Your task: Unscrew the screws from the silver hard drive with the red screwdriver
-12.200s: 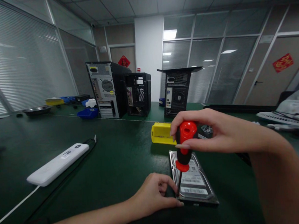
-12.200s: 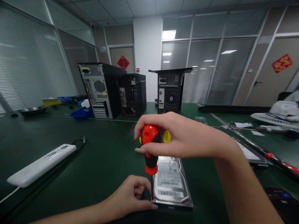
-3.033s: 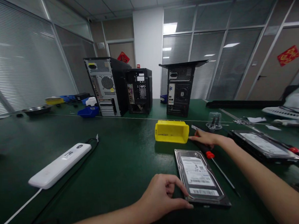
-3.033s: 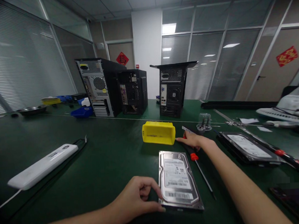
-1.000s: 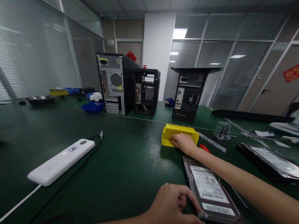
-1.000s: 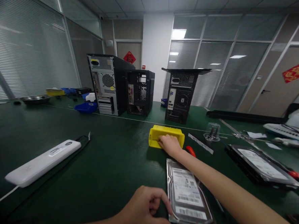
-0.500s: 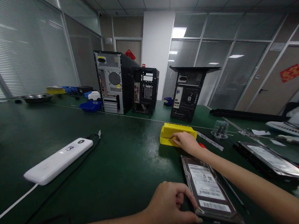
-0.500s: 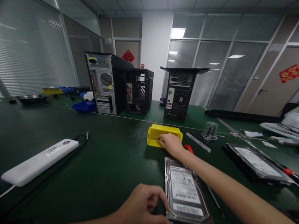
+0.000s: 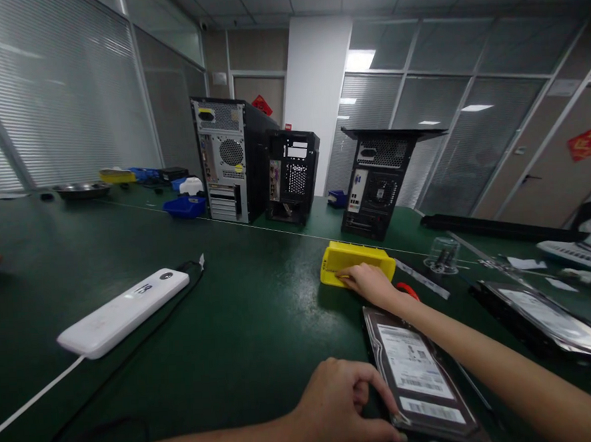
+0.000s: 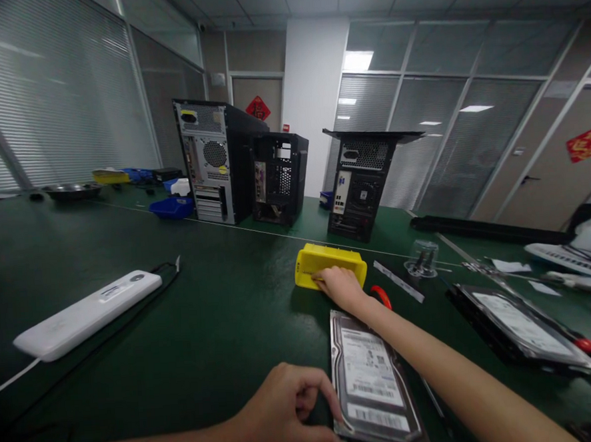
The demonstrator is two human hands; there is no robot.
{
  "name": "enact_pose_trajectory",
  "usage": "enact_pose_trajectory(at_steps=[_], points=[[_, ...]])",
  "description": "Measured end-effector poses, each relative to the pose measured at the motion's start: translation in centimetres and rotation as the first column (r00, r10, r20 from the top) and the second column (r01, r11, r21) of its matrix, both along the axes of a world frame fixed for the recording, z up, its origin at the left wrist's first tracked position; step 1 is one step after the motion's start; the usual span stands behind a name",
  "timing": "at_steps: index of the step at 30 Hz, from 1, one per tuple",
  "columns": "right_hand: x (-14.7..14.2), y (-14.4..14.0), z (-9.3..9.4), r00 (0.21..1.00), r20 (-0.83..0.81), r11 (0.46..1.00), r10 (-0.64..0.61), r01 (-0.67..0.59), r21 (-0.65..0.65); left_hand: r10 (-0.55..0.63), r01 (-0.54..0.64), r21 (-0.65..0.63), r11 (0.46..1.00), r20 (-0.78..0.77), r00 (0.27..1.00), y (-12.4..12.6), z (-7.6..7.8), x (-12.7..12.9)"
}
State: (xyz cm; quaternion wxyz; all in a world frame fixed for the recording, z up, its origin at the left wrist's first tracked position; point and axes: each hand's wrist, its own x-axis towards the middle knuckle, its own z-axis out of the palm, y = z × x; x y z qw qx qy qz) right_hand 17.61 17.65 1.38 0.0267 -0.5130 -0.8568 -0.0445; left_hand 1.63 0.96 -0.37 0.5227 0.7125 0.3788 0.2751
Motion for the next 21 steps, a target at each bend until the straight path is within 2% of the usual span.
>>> enact_pose_trajectory(at_steps=[6,10,16,21], points=[[-0.3,-0.1,0.4,1.0,0.006,0.999,0.03,-0.031,0.025,0.003,-0.003,-0.007,1.0,-0.012,1.0,0.1,-0.2,0.0],[0.7,-1.7,1.3,0.998,-0.008,0.996,0.064,-0.063,0.056,-0.005,0.005,0.006,1.0,-0.029,1.0,0.1,0.0,0.0],[6.3,-6.5,3.5,0.998,-0.038,0.991,0.053,-0.047,0.127,0.011,-0.012,-0.016,1.0,-0.046,0.999,0.0,0.3,0.2],[10.6,-9.6,2.6,0.999,-0.021,0.984,-0.025,0.028,0.176,0.018,-0.018,-0.002,1.0,-0.053,0.998,-0.1,0.5,0.3]])
